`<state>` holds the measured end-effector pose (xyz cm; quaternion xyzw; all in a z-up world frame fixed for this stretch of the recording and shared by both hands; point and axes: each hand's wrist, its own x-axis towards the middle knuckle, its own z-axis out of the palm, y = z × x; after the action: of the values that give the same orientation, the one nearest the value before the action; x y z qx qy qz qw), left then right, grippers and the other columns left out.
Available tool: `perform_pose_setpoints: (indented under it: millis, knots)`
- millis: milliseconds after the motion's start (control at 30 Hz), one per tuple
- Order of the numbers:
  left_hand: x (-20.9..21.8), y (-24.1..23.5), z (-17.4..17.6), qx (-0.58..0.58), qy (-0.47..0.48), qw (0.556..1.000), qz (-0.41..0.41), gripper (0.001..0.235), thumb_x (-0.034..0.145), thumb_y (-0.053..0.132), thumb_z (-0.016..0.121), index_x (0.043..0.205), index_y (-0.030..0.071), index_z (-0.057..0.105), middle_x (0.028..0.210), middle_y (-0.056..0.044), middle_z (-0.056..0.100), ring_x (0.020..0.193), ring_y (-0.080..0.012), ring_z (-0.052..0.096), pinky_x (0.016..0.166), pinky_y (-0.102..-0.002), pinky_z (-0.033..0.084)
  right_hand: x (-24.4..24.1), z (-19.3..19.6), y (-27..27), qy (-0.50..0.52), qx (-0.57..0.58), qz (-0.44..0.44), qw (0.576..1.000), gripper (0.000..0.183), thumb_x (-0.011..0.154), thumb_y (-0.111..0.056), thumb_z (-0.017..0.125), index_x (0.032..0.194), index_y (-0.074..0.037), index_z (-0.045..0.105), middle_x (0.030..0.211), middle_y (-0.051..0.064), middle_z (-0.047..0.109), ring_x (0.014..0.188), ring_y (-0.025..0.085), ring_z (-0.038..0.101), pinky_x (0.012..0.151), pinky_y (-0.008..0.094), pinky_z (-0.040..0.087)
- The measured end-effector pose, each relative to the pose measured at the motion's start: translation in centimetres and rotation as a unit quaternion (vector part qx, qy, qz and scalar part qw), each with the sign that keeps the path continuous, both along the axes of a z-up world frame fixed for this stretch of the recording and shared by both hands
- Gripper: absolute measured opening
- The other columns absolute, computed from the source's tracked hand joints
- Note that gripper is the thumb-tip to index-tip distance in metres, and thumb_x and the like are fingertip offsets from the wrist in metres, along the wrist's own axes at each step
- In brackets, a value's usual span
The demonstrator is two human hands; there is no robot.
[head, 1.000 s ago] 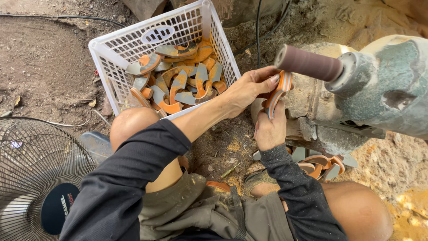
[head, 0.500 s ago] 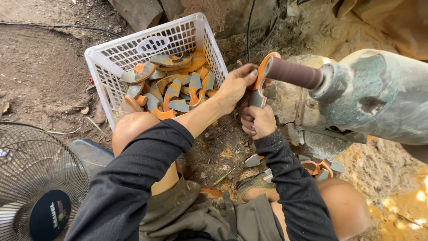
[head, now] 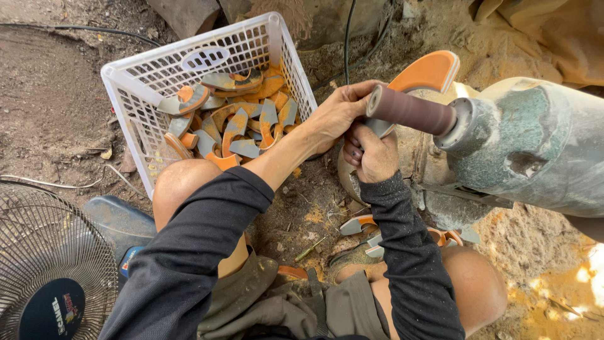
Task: The person sits on the ground and uses a bench grinder to smooth the edges of orange and gray sandal soles. They pick up each sole from a white basket, press it against the rotating grinding wheel, and then place it on the ground beside them.
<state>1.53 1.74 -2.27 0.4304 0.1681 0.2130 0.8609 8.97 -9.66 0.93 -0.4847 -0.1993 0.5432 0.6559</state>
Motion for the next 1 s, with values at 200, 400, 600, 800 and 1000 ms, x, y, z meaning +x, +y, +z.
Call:
perform_pose_setpoints:
  millis: [200,400,600,800,1000]
  knots:
    - [0.6,0.5,0.7,-0.001,0.007,1.0,-0.004,0.026,0.101,0.018,0.066,0.125,0.011,0.072,0.107,-0.002,0.077,0.093,-0.009,0.069,0.09,-0.031,0.061,-0.1,0.2,0.6,-0.015,0.016,-0.008,1.0,0.018,0.097,-0.004,0.056,0.081,-0.005,0.049,0.066,0.001,0.045,0.045,0.009,0.04,0.04,0.025,0.031]
    - [0.7,0.7,1.0,-0.001,-0.002,1.0,-0.01,0.023,0.1,0.014,0.065,0.121,0.012,0.072,0.101,-0.001,0.077,0.085,-0.0074,0.069,0.084,-0.029,0.062,0.0,-0.1,0.7,-0.025,0.024,-0.014,0.999,0.018,0.099,-0.005,0.056,0.082,-0.005,0.049,0.067,0.002,0.046,0.046,0.01,0.041,0.04,0.026,0.032]
    - [0.7,0.6,0.6,0.001,-0.016,1.0,-0.011,0.019,0.101,0.016,0.066,0.117,0.01,0.073,0.099,-0.001,0.077,0.083,-0.0065,0.068,0.083,-0.028,0.062,0.0,-0.1,0.6,-0.022,0.017,-0.016,0.999,0.018,0.099,-0.005,0.056,0.082,-0.005,0.049,0.069,0.002,0.046,0.048,0.01,0.043,0.041,0.026,0.033]
    - [0.9,0.4,-0.1,-0.023,-0.015,1.0,0.007,0.02,0.101,0.019,0.068,0.118,0.011,0.075,0.101,-0.001,0.078,0.086,-0.0073,0.07,0.087,-0.03,0.063,-0.1,0.2,0.3,-0.018,0.008,-0.011,1.0,0.018,0.098,-0.004,0.056,0.082,-0.004,0.049,0.068,0.001,0.045,0.045,0.009,0.04,0.039,0.026,0.03]
    - [0.6,-0.5,-0.2,-0.021,-0.011,1.0,0.013,0.024,0.1,0.022,0.07,0.121,0.01,0.076,0.106,-0.004,0.079,0.09,-0.0103,0.072,0.091,-0.033,0.063,-0.1,0.5,-0.4,0.002,0.001,-0.005,1.0,0.014,0.096,-0.003,0.056,0.083,-0.003,0.05,0.069,0.002,0.046,0.045,0.008,0.039,0.039,0.025,0.03]
